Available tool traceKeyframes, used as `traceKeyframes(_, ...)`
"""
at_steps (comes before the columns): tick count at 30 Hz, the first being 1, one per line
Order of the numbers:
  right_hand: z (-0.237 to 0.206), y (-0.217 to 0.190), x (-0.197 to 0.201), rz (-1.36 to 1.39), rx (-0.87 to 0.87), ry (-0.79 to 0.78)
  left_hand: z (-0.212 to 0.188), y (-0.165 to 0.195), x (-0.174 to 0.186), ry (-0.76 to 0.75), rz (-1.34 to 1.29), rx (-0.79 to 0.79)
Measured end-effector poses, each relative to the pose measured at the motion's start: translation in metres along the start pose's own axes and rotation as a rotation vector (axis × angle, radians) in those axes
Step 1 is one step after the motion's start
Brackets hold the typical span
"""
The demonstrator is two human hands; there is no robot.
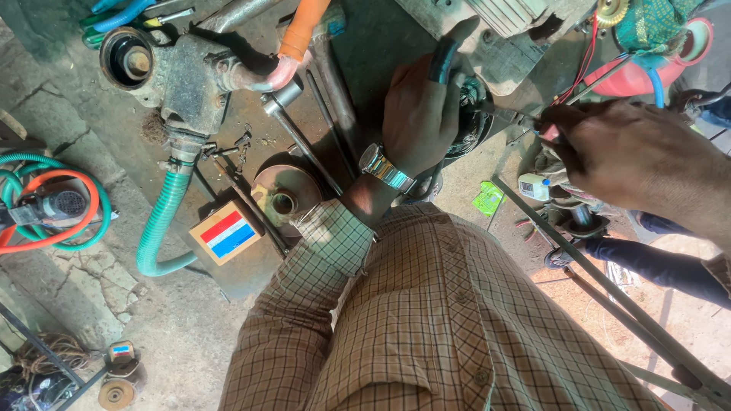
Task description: The person uses pliers to pull and adjust wires inside a cylindrical metal component on a workbench. They repeatedly grip, pull, and reposition the wires while holding the component steady with the other hand. The workbench contains various tools and parts, and another person is visible nearby.
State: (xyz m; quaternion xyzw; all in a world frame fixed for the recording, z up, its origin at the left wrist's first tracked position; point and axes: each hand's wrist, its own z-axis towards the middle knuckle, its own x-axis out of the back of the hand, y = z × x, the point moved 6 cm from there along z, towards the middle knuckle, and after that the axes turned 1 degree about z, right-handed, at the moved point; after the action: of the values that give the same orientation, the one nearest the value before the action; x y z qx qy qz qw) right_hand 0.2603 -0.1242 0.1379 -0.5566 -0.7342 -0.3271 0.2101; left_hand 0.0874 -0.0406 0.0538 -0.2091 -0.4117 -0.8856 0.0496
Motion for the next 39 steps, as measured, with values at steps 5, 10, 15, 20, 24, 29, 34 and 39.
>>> traceKeyframes(5,0.011,-0.003,-0.005,-0.016,0.013,0.066,0.001,0.001,0.01,0.086,-0.053,-0.022)
traceKeyframes(10,0.008,0.013,-0.021,0.214,0.036,0.153,-0.001,-0.001,0.008,0.006,-0.072,0.051)
traceKeyframes(15,-0.004,0.015,-0.04,0.446,0.063,0.206,0.001,0.001,-0.002,-0.054,-0.104,-0.027)
traceKeyframes(20,0.007,0.018,-0.056,0.075,0.019,0.105,0.006,-0.002,-0.006,-0.14,-0.09,-0.054)
traceKeyframes(24,0.0,0.019,-0.059,0.032,-0.007,-0.068,0.005,-0.001,-0.008,-0.192,-0.095,-0.047)
traceKeyframes(29,0.005,-0.001,-0.012,0.006,0.002,-0.007,0.004,-0.005,-0.006,-0.17,-0.059,-0.03)
traceKeyframes(34,-0.011,0.001,0.013,-0.17,0.099,-0.061,0.005,-0.008,-0.008,-0.2,-0.037,-0.015)
traceKeyframes(39,0.001,-0.004,0.022,0.07,0.184,0.147,0.006,-0.004,-0.006,-0.183,-0.02,-0.018)
